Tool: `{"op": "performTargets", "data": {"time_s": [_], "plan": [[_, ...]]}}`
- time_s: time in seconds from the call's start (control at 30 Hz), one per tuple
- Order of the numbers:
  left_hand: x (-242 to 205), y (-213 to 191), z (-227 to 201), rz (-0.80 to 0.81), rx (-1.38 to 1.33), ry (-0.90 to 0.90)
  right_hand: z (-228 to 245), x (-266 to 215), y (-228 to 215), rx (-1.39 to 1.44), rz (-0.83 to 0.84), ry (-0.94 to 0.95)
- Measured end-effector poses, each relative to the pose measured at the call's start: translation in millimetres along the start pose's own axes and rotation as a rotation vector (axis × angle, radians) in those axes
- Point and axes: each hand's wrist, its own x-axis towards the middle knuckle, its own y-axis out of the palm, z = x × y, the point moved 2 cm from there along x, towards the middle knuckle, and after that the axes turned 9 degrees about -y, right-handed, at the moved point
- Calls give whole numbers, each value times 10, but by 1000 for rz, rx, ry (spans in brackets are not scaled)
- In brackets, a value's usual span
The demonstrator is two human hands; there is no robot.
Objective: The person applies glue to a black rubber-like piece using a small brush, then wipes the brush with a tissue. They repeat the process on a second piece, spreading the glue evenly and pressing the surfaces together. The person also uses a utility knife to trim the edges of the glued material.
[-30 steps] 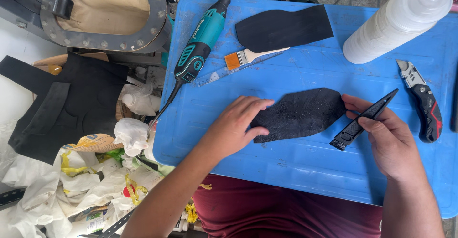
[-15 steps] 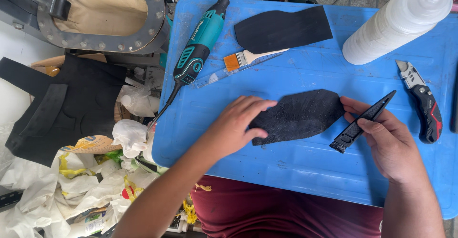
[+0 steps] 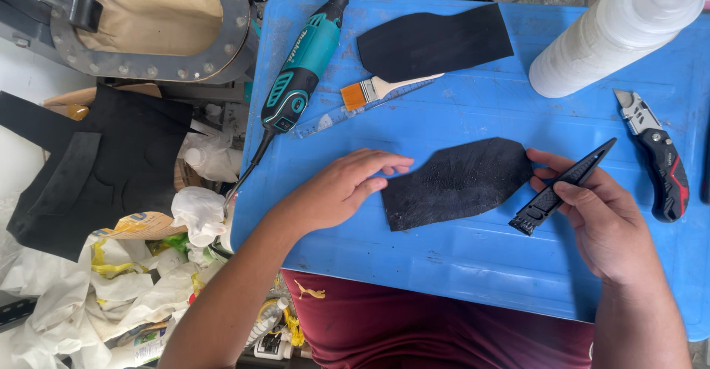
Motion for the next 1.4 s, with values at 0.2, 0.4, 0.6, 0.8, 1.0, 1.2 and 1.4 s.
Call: {"op": "performTargets", "data": {"time_s": [0.2, 0.4, 0.6, 0.8, 1.0, 1.2, 1.4], "plan": [[-31, 132, -97, -131, 304, 147, -1, 9, 11, 57, -16, 43], [102, 343, -285, -277, 303, 34, 36, -10, -54, 155, 15, 36], [68, 594, -495, -343, 514, 108, 57, -46, -77, 253, 49, -20], [0, 529, -588, -285, 514, -131, 22, -112, -232, 435, 14, -69], [-56, 249, -752, -300, 555, -279, -156, -259, -442, 549, 3, -161], [29, 242, -1228, -104, 232, -458, -256, -552, -787, 728, 4, -351], [835, 907, -1691, -182, 228, 67, -410, -827, -1055, 786, -252, -545]]}}
